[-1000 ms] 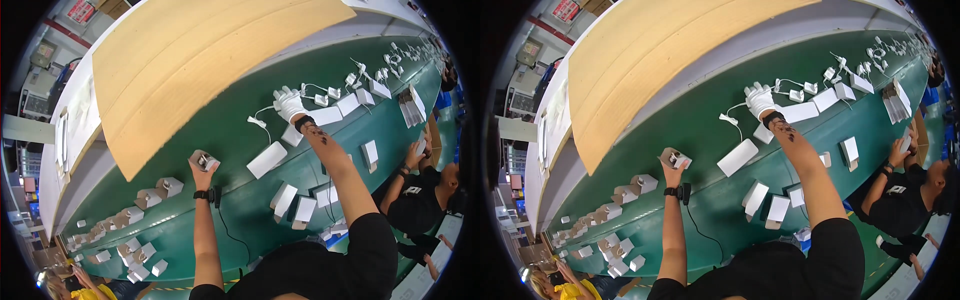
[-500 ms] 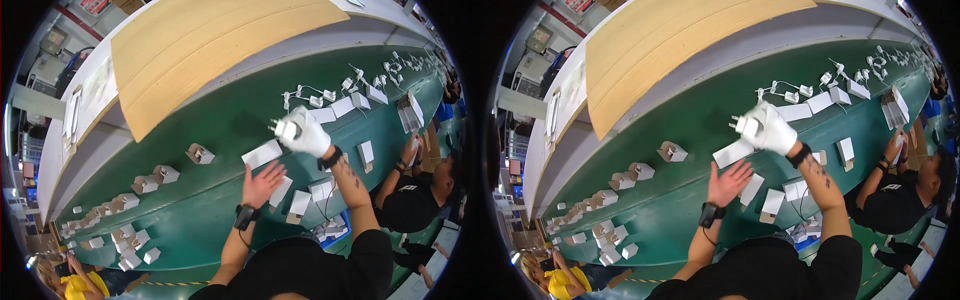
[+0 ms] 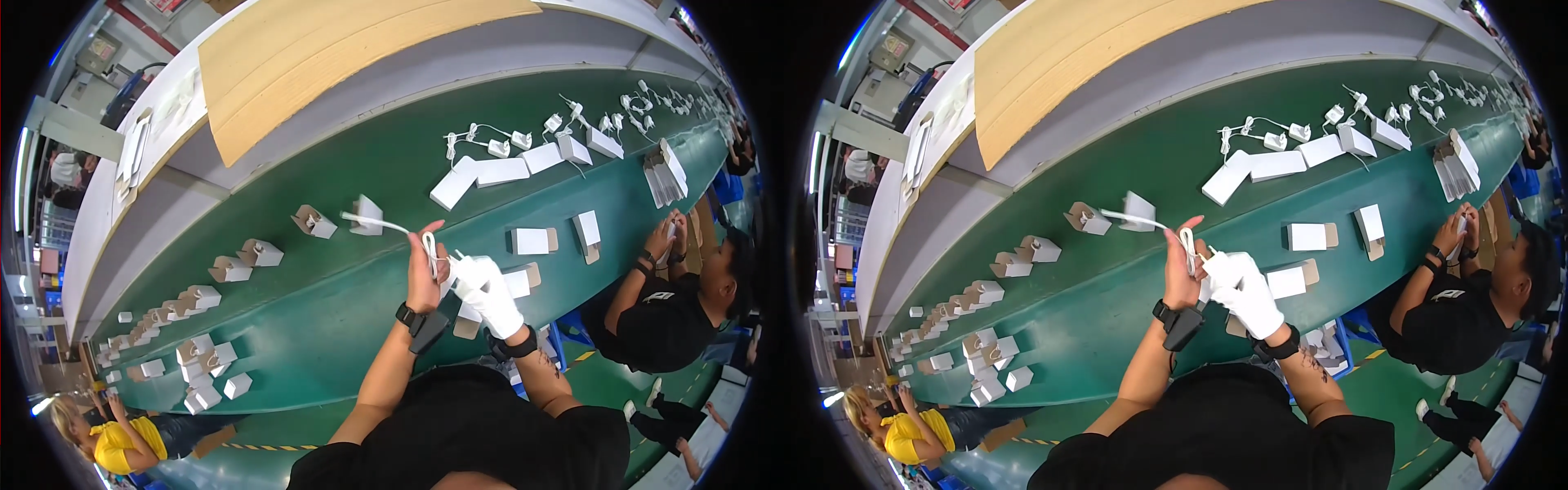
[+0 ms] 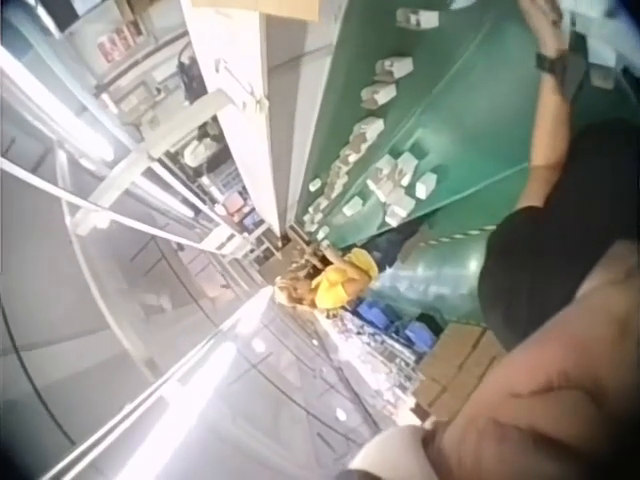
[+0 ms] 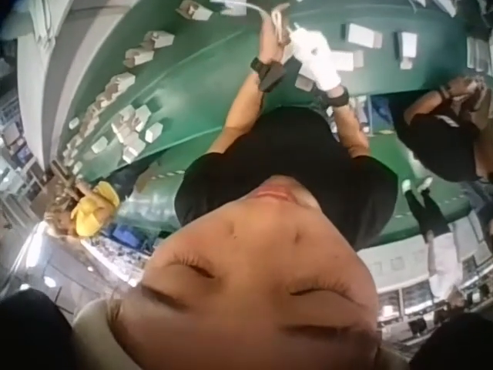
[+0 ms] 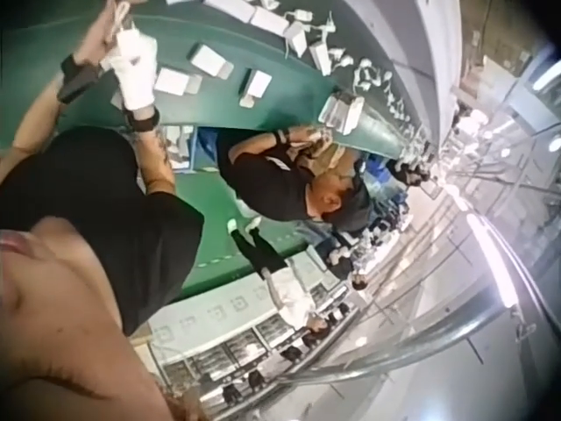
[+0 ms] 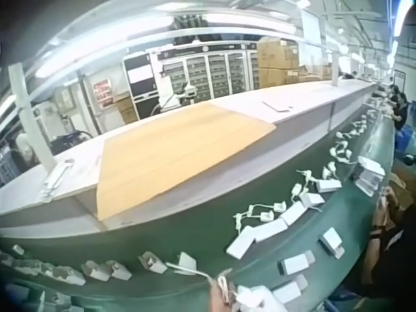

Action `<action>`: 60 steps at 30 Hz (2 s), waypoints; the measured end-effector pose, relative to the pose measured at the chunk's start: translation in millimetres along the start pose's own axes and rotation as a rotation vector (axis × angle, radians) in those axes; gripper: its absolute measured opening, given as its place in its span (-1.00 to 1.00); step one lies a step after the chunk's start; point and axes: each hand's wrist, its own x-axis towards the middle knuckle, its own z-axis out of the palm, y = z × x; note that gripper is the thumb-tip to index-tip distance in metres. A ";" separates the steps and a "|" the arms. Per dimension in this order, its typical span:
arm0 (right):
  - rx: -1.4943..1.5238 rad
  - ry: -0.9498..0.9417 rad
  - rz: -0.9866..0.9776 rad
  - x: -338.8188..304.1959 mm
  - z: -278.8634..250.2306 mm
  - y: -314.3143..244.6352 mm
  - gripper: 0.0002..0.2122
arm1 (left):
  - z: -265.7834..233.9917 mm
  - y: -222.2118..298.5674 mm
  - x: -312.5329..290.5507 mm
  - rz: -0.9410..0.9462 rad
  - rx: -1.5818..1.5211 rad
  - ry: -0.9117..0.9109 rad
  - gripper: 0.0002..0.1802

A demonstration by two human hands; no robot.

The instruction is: The person packages power adapters by hand, picking up an adapter and a box, placing the adapter inside the box, and setting the boxed item back onto the conveyor belt.

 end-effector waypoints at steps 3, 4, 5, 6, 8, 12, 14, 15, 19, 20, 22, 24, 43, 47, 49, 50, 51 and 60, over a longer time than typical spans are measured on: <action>0.119 0.062 0.141 14.1 17.9 8.4 -0.74 | 36.9 -9.2 0.7 0.115 0.263 0.279 -0.26; 0.174 0.094 0.213 18.2 22.6 12.4 -0.75 | 41.6 -14.0 1.6 0.171 0.390 0.417 -0.25; 0.177 0.088 0.215 20.9 26.1 17.3 -0.75 | 39.5 -18.1 2.0 0.175 0.392 0.421 -0.25; 0.067 0.100 0.180 22.4 30.9 22.7 -0.76 | 35.3 -21.5 -0.1 0.214 0.464 0.449 -0.24; -0.153 0.130 0.109 24.3 36.4 35.7 -0.78 | 25.8 -25.4 -2.9 0.284 0.604 0.498 -0.23; 0.208 0.256 0.218 31.5 16.3 81.0 -0.78 | -8.7 -4.4 -4.5 0.324 1.483 0.270 -0.28; 0.210 0.265 0.175 36.9 17.8 58.1 -0.78 | -51.8 22.0 -5.3 0.282 1.486 0.513 -0.37; 0.208 0.281 0.128 40.6 18.1 41.7 -0.78 | -85.5 37.8 -3.1 0.348 1.259 0.801 -0.33; 0.162 0.316 0.074 41.1 2.4 36.4 -0.75 | -187.0 119.3 13.8 0.484 0.785 1.607 -0.15; 0.131 0.333 0.080 38.3 -5.7 43.1 -0.73 | -209.0 130.8 14.8 0.501 0.717 1.580 -0.16; 0.109 0.366 0.088 29.4 -16.7 49.5 -0.73 | -219.9 128.9 24.4 0.502 0.653 1.538 -0.18; 0.054 0.481 0.110 20.6 -31.8 46.1 -0.73 | -186.9 109.9 43.5 0.484 1.061 1.447 -0.22; -0.669 0.020 -0.201 44.6 -6.7 38.7 -0.73 | -58.0 86.6 -18.7 -0.198 2.409 0.358 -0.22; -0.997 -0.307 -0.349 64.6 2.2 19.8 -0.74 | -18.2 74.5 -24.5 -0.141 2.262 0.239 -0.21; -1.153 -0.407 -0.437 77.0 5.8 12.8 -0.73 | -7.1 69.4 -27.3 -0.232 2.086 0.252 -0.20; -1.172 -0.474 -0.485 84.4 7.3 16.4 -0.74 | -6.1 66.9 -28.3 -0.226 2.086 0.244 -0.20; -1.183 -0.547 -0.533 91.9 11.6 19.2 -0.76 | -5.8 66.5 -29.4 -0.162 2.008 0.275 -0.20; -1.132 -0.746 -0.619 92.6 13.6 34.7 -0.84 | -14.7 60.5 -41.5 0.006 1.920 0.282 -0.18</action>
